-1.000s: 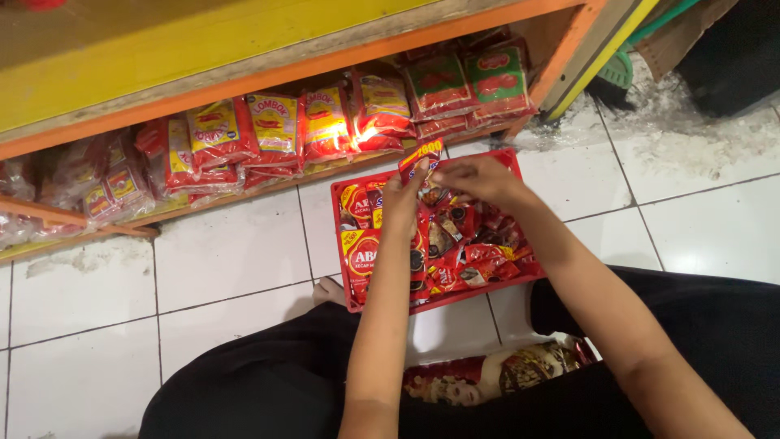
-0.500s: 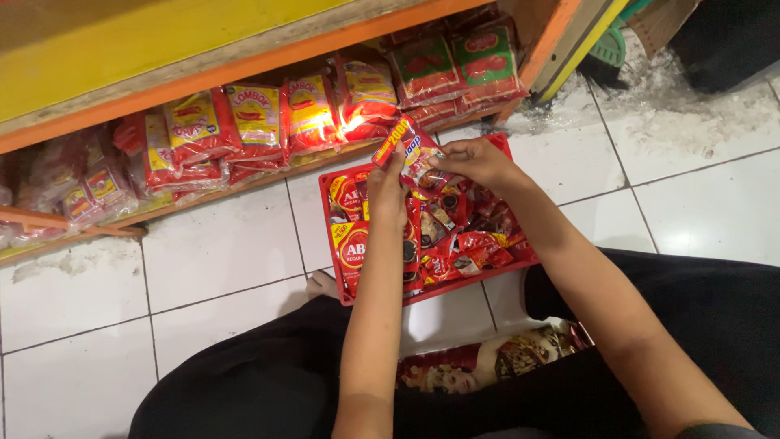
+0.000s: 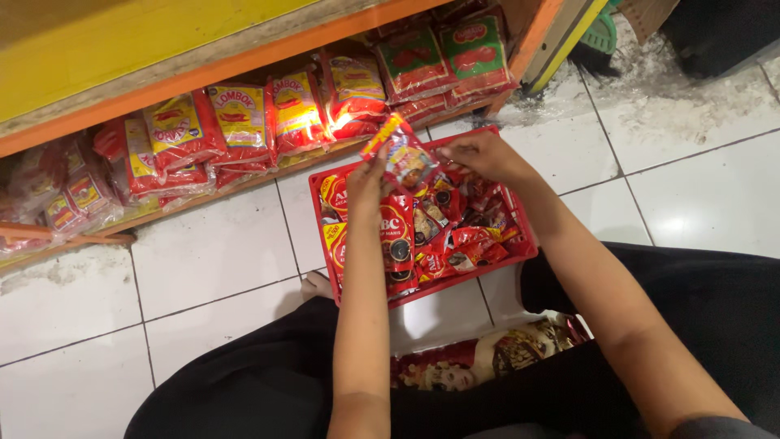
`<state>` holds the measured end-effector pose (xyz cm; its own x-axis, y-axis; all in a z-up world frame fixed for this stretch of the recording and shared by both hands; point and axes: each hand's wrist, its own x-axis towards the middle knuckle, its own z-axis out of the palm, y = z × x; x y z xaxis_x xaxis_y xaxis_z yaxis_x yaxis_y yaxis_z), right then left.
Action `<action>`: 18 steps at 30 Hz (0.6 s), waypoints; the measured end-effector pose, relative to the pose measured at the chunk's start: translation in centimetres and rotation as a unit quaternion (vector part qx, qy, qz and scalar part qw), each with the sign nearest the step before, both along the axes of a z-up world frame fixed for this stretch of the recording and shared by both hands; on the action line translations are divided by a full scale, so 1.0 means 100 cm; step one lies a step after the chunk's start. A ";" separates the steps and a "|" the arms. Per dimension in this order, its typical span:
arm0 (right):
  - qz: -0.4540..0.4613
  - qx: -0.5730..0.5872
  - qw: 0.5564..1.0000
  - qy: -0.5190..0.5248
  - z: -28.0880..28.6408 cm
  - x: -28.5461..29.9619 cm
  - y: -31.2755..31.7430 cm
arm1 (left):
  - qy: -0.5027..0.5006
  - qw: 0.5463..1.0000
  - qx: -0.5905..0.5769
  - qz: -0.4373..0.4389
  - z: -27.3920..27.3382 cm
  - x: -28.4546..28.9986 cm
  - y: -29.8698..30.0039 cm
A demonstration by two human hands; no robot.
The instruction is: The person moves bags of rice on the floor and then picks up seasoning sachets from a red basket to arrange them on a grocery store shelf.
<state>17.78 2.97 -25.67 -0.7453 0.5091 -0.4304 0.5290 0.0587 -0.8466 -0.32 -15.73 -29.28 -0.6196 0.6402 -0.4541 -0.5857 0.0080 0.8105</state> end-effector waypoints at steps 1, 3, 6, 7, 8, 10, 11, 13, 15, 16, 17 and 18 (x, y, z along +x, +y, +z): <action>0.051 0.153 0.987 -0.009 -0.009 0.009 0.007 | 0.014 1.000 -0.016 0.008 -0.002 -0.005 -0.002; 0.150 0.442 0.884 -0.024 -0.027 0.026 0.020 | 0.043 0.998 -0.050 0.024 -0.007 -0.012 -0.005; 0.195 0.525 0.826 -0.071 -0.058 0.044 0.015 | 0.035 0.999 -0.021 0.020 -0.010 -0.014 -0.006; 0.223 0.500 0.830 -0.105 -0.066 0.044 0.016 | 0.040 0.999 -0.015 0.018 -0.009 -0.012 -0.005; 0.250 0.475 0.832 -0.139 -0.072 0.041 0.015 | 0.044 0.999 -0.008 0.015 -0.009 -0.010 -0.004; 0.283 0.438 0.836 -0.172 -0.070 0.034 0.012 | 0.076 0.997 -0.022 0.003 -0.006 -0.008 -0.006; 0.288 0.428 0.839 -0.173 -0.063 0.030 0.010 | 0.103 0.994 -0.042 -0.006 -0.004 -0.008 -0.007; 0.298 0.432 0.840 -0.135 -0.036 0.022 0.007 | 0.140 0.989 -0.045 -0.004 0.003 -0.010 -0.008; 0.306 0.456 0.834 -0.057 -0.003 0.012 0.001 | 0.160 0.987 -0.012 0.015 0.011 -0.009 -0.008; 0.306 0.405 0.861 -0.013 0.016 0.010 -0.002 | 0.168 0.986 0.007 0.020 0.016 -0.007 -0.008; 0.305 0.355 0.883 0.033 0.036 0.008 -0.004 | 0.178 0.983 0.027 0.024 0.021 -0.007 -0.007; 0.302 0.302 0.901 0.078 0.057 0.005 -0.007 | 0.188 0.981 0.047 0.028 0.027 -0.006 -0.006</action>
